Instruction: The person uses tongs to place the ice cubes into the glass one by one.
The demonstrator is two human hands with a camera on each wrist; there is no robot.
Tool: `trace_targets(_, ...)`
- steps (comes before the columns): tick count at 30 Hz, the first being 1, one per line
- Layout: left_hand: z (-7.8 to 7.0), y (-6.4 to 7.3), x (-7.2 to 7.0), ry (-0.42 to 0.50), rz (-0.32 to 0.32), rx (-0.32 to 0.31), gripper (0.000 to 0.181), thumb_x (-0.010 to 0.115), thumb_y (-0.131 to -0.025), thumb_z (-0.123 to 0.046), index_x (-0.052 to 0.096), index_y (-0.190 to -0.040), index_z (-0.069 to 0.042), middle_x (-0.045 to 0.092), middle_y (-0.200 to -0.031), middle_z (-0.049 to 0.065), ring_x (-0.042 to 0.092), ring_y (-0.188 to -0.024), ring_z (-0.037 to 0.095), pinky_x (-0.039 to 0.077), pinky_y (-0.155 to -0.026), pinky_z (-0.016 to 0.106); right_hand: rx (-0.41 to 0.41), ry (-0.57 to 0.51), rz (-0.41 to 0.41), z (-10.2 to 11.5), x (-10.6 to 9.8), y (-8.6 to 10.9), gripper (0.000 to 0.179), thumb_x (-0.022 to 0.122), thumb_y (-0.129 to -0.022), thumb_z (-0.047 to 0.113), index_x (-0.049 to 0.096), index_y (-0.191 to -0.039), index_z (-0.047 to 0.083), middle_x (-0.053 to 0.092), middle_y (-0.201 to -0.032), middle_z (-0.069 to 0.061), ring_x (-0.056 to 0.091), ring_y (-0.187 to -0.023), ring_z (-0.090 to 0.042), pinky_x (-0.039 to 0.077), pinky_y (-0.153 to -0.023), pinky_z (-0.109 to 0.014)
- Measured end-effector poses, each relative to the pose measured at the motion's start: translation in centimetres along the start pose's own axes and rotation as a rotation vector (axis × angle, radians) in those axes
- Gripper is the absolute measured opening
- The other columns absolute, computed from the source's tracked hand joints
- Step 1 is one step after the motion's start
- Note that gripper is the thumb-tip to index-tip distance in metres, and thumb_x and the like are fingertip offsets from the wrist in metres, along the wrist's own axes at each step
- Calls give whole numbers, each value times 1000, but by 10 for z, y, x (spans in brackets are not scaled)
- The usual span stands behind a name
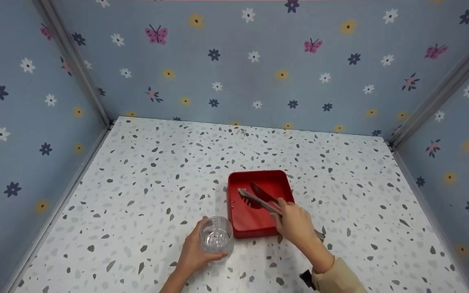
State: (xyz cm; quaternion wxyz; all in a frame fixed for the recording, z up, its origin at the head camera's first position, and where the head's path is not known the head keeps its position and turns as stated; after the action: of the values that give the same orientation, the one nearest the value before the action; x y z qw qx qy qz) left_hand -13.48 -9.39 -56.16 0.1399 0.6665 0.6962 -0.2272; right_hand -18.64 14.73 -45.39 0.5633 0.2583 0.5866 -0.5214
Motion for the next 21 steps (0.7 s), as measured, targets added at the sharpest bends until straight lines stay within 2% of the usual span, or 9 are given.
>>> trace_targets(13, -2, 0, 0, -16, 2, -7, 105, 82, -46, -46, 36, -130, -3, 43, -130, 18, 42, -116, 33, 35, -98, 45, 64, 33, 36, -6, 23, -10, 26, 70, -74, 20, 56, -88, 3, 55, -67, -11, 56, -55, -33, 48, -45, -43)
trace_targets(21, -2, 1, 0, -10, 1, -2, 106, 83, -45, -46, 36, -130, -3, 44, -129, 18, 43, -115, 33, 36, -96, 46, 45, 67, 27, -3, 38, -16, 24, 70, -72, 18, 56, -85, 3, 56, -66, -12, 57, -54, -33, 48, -44, -43)
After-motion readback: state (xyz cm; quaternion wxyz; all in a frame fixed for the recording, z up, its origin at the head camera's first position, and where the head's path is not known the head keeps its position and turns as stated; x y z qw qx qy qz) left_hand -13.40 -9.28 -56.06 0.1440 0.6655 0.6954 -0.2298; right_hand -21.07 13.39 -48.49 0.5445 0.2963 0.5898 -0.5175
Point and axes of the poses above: each hand's wrist, its own y-axis away from the middle knuckle, its own x-axis out of the palm, z = x × y, the point moved 3 cm from there along -y, towards the middle knuckle
